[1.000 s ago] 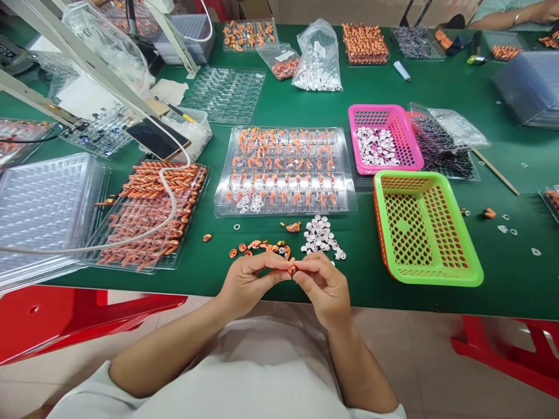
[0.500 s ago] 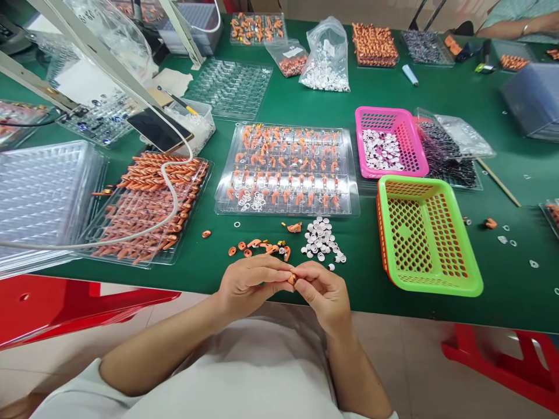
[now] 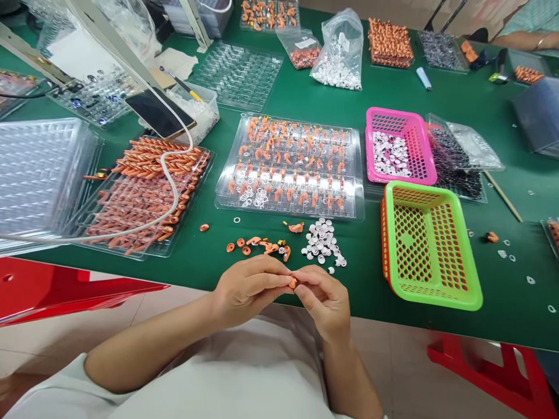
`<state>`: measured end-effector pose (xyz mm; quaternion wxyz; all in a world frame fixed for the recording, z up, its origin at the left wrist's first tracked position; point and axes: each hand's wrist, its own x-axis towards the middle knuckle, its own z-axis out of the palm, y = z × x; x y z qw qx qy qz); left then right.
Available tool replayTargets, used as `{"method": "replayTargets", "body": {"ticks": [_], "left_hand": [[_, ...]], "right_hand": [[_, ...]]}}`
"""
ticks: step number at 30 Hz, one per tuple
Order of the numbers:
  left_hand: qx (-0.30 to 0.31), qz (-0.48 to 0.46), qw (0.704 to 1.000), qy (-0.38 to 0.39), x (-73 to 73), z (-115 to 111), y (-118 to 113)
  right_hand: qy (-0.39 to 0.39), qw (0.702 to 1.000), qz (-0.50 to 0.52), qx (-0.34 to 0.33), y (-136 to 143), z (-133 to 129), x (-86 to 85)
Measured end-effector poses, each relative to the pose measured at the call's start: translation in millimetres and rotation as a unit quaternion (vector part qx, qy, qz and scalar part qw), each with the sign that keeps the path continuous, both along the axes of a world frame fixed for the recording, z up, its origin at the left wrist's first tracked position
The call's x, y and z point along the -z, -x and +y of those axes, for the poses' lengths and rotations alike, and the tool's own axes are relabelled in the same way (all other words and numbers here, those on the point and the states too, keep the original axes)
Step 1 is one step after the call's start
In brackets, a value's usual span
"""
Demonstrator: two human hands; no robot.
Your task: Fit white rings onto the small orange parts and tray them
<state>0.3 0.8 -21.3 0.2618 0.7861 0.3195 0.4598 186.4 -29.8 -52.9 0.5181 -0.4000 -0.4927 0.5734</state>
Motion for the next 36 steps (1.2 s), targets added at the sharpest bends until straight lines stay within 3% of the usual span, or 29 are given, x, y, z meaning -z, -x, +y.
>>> {"method": "replayTargets", "body": {"ticks": [24,36], "left_hand": [[-0.011,0.001,1.0,-0.005,2.4,-1.0,-0.2],[-0.005,-0.002,1.0,-0.003,3.7,-1.2,-0.1]], "right_hand": [[0.008,1.0,0.019,-0.001,2.4,0.5,0.8],[-0.013,0.999,-0.043,0.0,-1.4,1.3,-1.7]]}}
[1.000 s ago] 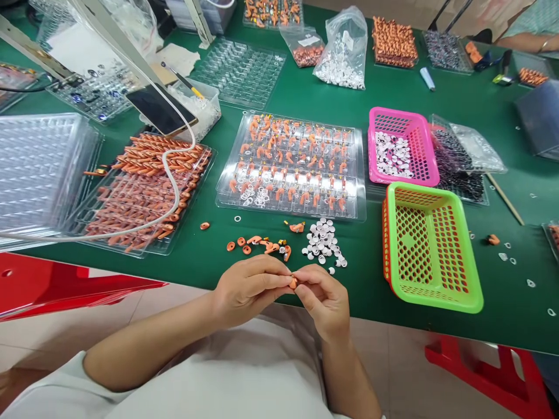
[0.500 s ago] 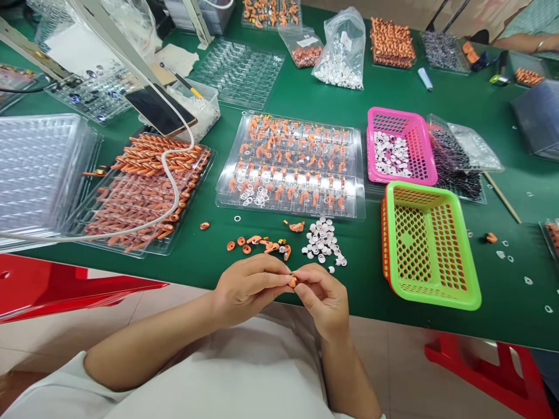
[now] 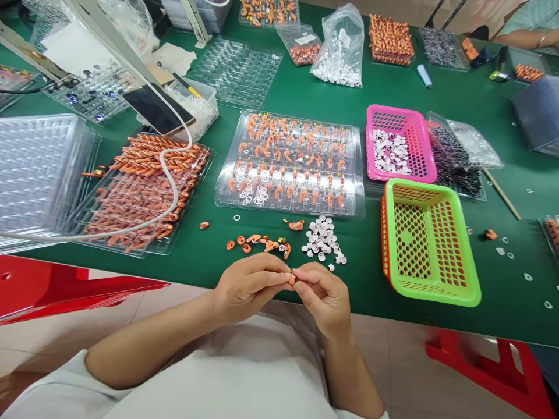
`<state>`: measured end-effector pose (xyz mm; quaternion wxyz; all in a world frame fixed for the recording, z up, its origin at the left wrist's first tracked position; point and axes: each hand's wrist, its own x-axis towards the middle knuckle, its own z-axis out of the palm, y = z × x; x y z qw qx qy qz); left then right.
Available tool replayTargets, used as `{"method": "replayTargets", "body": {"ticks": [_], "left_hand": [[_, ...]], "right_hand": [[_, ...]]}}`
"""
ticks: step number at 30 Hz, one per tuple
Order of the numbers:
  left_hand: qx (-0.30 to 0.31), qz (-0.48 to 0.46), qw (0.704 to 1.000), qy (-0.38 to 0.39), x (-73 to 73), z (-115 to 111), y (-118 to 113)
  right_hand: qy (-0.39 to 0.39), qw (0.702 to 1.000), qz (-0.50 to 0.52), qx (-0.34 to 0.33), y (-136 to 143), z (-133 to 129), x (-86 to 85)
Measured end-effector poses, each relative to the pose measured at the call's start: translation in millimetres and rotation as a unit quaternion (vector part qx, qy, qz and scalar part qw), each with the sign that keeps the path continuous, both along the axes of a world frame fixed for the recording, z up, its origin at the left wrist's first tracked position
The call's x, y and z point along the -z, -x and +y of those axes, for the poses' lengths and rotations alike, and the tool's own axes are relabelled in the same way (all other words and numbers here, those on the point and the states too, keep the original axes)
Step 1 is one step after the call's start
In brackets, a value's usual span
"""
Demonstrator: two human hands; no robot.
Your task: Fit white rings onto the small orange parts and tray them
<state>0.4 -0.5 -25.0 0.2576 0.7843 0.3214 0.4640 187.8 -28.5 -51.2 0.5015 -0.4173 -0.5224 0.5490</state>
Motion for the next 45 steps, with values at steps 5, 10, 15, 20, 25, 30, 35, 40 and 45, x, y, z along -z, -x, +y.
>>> {"method": "replayTargets", "body": {"ticks": [5,10,15,20,25,30,35,40,45], "left_hand": [[-0.001,-0.005,1.0,0.003,3.6,-1.0,-0.1],[-0.01,-0.017,1.0,0.006,6.2,-2.2,-1.3],[-0.012,-0.012,1.0,0.004,5.8,-2.7,-1.7],[-0.009,-0.01,1.0,-0.003,4.4,-3.7,-1.7],[-0.015,-0.011,1.0,-0.007,3.9,-5.1,-1.6],[-0.014,-0.004,1.0,-0.012,3.5,-5.5,-1.2],[-0.002,0.005,1.0,-0.014,5.6,-6.1,-0.3],[-0.006,0.016,1.0,-0.024,9.1,-6.5,-0.2],[-0.022,0.025,0.999,-0.035,9.9,-7.1,-1.1]], "right_hand": [[0.005,1.0,0.002,-0.013,2.5,0.4,-5.9],[-0.011,1.0,-0.018,-0.004,4.1,-0.3,-7.7],[-0.02,0.999,-0.038,0.003,3.6,-1.1,-5.6],[-0.033,0.998,-0.048,0.029,4.9,-2.8,-5.7],[-0.057,0.996,-0.061,0.04,6.2,-3.8,-7.0],[-0.083,0.991,-0.093,0.04,5.5,-4.6,-8.2],[-0.114,0.987,-0.104,0.041,5.3,-3.2,-9.2],[-0.114,0.985,-0.124,0.044,8.6,-2.7,-10.9],[-0.133,0.977,-0.149,0.068,12.9,-3.3,-13.7]]}}
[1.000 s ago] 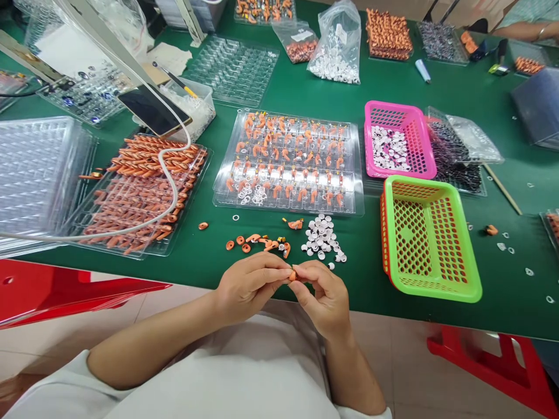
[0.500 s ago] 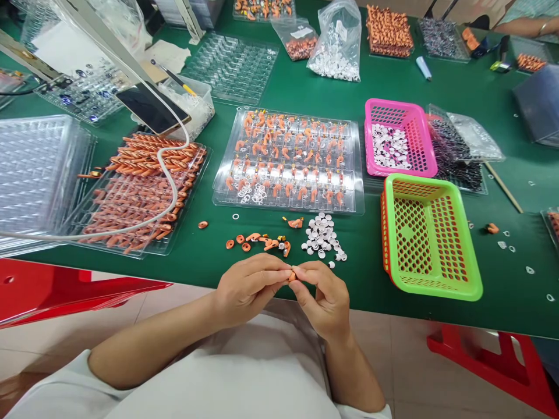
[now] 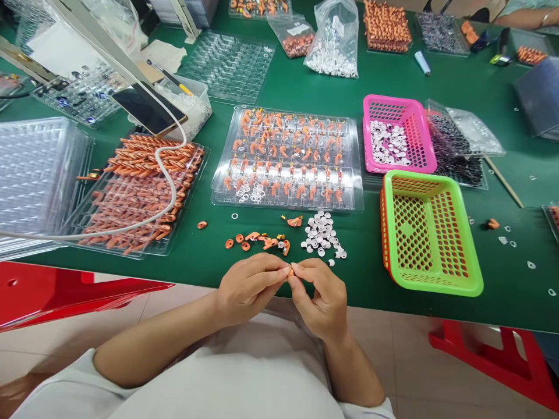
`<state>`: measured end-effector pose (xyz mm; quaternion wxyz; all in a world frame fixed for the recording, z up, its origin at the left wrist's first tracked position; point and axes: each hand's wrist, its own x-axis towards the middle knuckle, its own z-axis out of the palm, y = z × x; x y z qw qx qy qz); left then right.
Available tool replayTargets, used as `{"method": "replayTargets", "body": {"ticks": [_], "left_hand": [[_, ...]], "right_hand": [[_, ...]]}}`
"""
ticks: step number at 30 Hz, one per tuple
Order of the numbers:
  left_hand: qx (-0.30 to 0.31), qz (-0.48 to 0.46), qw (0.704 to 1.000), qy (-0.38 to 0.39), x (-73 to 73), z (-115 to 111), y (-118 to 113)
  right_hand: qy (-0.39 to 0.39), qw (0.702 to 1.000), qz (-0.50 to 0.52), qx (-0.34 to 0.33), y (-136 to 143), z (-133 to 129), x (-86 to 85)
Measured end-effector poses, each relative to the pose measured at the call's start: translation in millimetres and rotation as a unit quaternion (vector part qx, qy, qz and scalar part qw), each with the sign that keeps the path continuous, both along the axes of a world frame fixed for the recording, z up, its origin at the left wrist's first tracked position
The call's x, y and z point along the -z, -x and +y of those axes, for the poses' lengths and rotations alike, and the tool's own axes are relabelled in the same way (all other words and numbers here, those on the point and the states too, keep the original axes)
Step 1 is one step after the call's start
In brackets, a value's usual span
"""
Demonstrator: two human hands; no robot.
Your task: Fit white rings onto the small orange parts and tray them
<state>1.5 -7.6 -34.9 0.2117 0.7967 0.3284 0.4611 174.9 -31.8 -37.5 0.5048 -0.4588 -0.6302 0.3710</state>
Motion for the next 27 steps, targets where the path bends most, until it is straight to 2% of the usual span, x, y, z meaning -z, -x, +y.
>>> {"method": "replayTargets", "body": {"ticks": [13,22,27], "left_hand": [[0.007,0.019,1.0,-0.004,-4.4,-1.7,3.4],[0.017,0.023,1.0,0.002,-0.5,-2.2,3.9],[-0.03,0.021,0.999,0.019,-6.4,5.6,-0.2]], "right_hand": [[-0.032,0.997,-0.07,0.0,1.3,-2.8,-7.8],[-0.04,0.997,-0.066,-0.022,-0.8,1.8,-5.0],[-0.048,0.997,-0.058,0.005,-1.0,6.1,-3.3]]}}
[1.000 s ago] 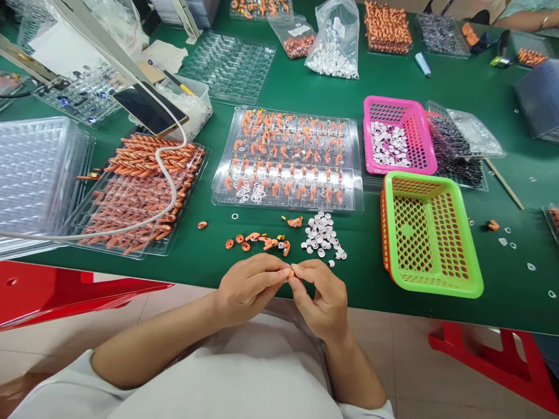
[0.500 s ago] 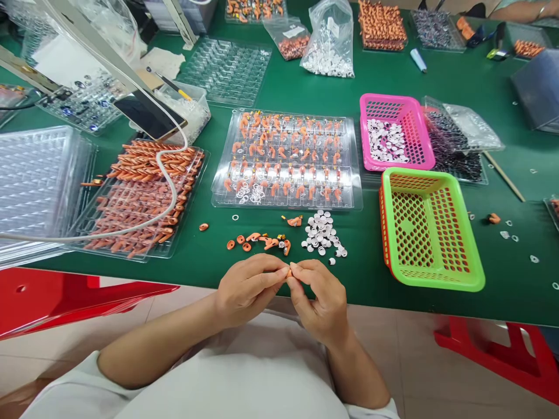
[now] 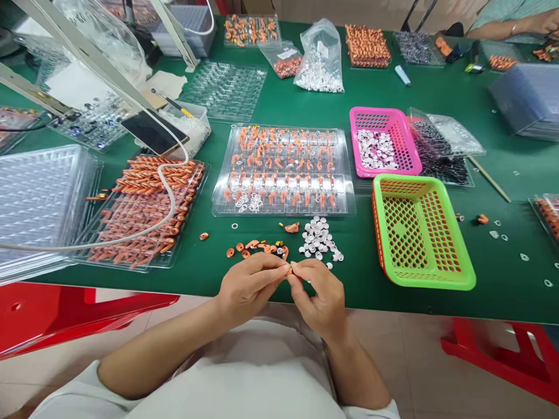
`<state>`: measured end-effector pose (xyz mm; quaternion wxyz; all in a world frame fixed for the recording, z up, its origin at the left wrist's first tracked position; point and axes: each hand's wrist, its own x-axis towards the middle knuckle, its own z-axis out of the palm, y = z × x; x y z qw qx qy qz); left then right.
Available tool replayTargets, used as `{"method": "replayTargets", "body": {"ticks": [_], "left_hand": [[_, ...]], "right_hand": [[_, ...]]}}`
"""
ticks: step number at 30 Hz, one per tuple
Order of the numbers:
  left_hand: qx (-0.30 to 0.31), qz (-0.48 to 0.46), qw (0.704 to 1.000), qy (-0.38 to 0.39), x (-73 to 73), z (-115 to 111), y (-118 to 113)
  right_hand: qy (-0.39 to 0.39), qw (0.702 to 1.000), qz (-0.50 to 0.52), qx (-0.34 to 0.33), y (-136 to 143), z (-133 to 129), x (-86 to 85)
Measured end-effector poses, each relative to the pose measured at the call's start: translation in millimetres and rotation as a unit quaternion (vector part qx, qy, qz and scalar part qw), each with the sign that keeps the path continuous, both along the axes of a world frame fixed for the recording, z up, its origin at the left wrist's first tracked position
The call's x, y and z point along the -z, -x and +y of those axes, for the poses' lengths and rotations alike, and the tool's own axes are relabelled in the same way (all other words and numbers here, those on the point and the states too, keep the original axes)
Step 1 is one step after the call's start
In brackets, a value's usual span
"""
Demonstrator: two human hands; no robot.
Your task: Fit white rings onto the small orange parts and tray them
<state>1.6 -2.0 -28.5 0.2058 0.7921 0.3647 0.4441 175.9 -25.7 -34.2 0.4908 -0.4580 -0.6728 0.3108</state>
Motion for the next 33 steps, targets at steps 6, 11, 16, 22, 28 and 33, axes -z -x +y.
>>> {"method": "replayTargets", "body": {"ticks": [6,11,16,22,28,33], "left_hand": [[-0.028,-0.008,1.0,0.007,1.2,8.7,-4.8],[0.008,-0.094,0.951,0.293,-8.2,7.9,-7.1],[0.025,-0.26,0.805,0.533,-19.7,11.5,-8.9],[0.002,-0.311,0.757,0.574,-23.1,14.9,-10.3],[-0.015,-0.336,0.733,0.591,-18.1,15.8,-11.6],[-0.006,-0.353,0.712,0.607,-13.4,17.0,-9.9]], "right_hand": [[-0.088,0.994,-0.052,0.025,0.4,9.6,-1.1],[-0.124,0.987,-0.094,0.027,-2.7,14.8,1.5],[-0.142,0.981,-0.127,0.022,-5.7,15.0,3.0],[-0.16,0.974,-0.161,-0.01,-8.2,13.3,3.3],[-0.13,0.982,-0.13,-0.039,-8.3,11.8,1.7],[-0.103,0.989,-0.094,-0.039,-5.6,10.6,-0.2]]}}
